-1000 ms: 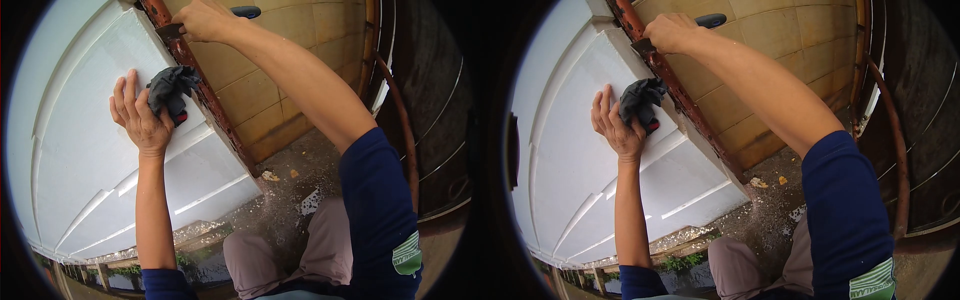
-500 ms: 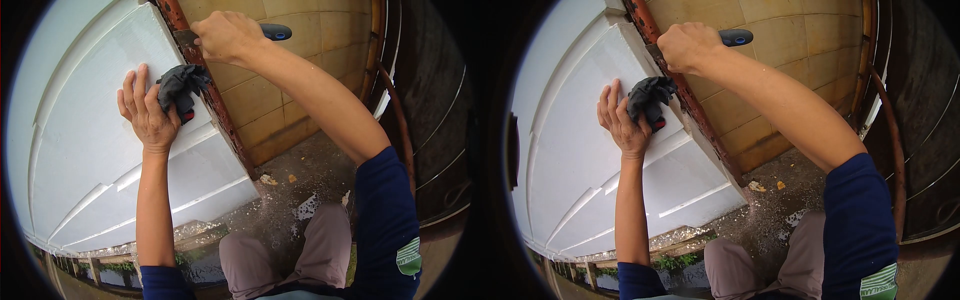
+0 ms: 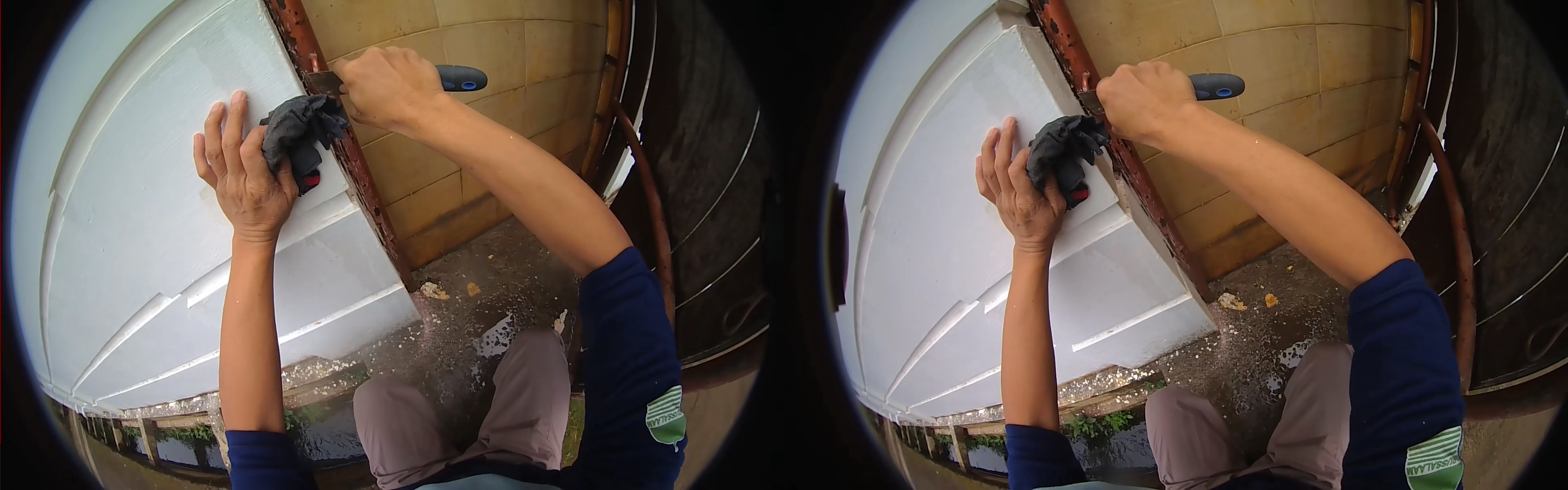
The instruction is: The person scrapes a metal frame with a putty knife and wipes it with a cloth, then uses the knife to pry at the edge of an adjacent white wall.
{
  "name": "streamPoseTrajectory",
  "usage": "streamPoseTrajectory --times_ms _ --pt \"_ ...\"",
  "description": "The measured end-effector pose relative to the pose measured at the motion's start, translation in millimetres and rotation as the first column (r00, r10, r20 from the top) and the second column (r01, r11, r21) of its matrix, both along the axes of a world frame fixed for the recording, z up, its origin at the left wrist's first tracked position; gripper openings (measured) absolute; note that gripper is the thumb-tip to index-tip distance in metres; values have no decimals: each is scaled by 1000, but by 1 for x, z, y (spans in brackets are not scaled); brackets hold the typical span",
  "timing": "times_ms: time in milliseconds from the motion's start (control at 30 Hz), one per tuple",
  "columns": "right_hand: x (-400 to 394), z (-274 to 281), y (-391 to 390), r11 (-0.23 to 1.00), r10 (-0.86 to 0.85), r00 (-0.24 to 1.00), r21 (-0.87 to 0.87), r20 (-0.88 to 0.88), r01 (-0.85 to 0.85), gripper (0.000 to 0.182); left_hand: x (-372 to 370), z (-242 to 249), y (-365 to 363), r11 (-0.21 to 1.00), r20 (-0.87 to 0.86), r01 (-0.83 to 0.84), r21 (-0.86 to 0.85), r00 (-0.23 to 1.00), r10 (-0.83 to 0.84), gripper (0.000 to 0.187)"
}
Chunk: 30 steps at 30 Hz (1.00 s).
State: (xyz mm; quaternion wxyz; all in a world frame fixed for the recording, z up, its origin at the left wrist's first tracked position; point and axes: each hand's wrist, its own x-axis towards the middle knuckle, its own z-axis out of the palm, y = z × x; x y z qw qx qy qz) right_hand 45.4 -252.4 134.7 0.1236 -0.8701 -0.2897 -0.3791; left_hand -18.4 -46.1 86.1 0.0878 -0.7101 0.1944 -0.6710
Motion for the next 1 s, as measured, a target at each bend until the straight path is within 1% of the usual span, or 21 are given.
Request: streamPoseTrajectory --times_ms 67,167,267,333,367,433,533,567,667,767,867,933,967,1000 --pt "4 -4 0 996 34 999 81 38 -37 16 1 0 -1 1000 5 0 -2 1000 0 26" --pt "1 11 6 998 -16 1000 61 23 14 15 0 1 1 1000 7 -7 9 1000 7 26" --pt "2 2 7 992 -29 990 123 136 12 15 0 -1 -1 1000 4 0 20 1000 0 26" --pt "15 -11 9 969 34 969 231 244 -92 17 0 1 -1 1000 15 -2 18 1000 1 27" --pt "21 -20 10 948 61 954 281 292 -147 18 1 0 0 1000 16 6 14 1000 -6 31" --pt "20 -23 12 928 42 966 347 255 -132 19 5 0 2 1000 24 21 7 999 -22 40" --pt "16 -23 15 904 42 988 416 150 -102 20 1 1 -1 1000 14 -8 13 1000 7 28" --pt "13 -22 15 898 44 993 431 108 -87 21 0 0 -1 1000 10 -6 11 1000 5 29" --pt "2 -16 16 879 9 995 475 95 -53 22 1 1 -1 1000 5 0 2 1000 0 31" --pt "6 -3 4 838 -21 989 542 148 -63 23 1 0 1 1000 -1 9 -6 1000 -9 35" --pt "6 -1 6 871 47 997 487 68 -74 23 2 0 0 1000 -4 26 -16 1000 -26 41" --pt "3 3 11 907 14 1000 420 22 -22 23 2 0 1 1000 -7 23 -21 1000 -23 41" --pt "0 4 13 923 -2 1000 385 -1 2 23 2 0 1 1000 -4 16 -17 1000 -16 38" --pt "-6 7 13 941 -37 999 335 -9 38 19 0 1 0 1000 -4 9 -11 1000 -9 35"
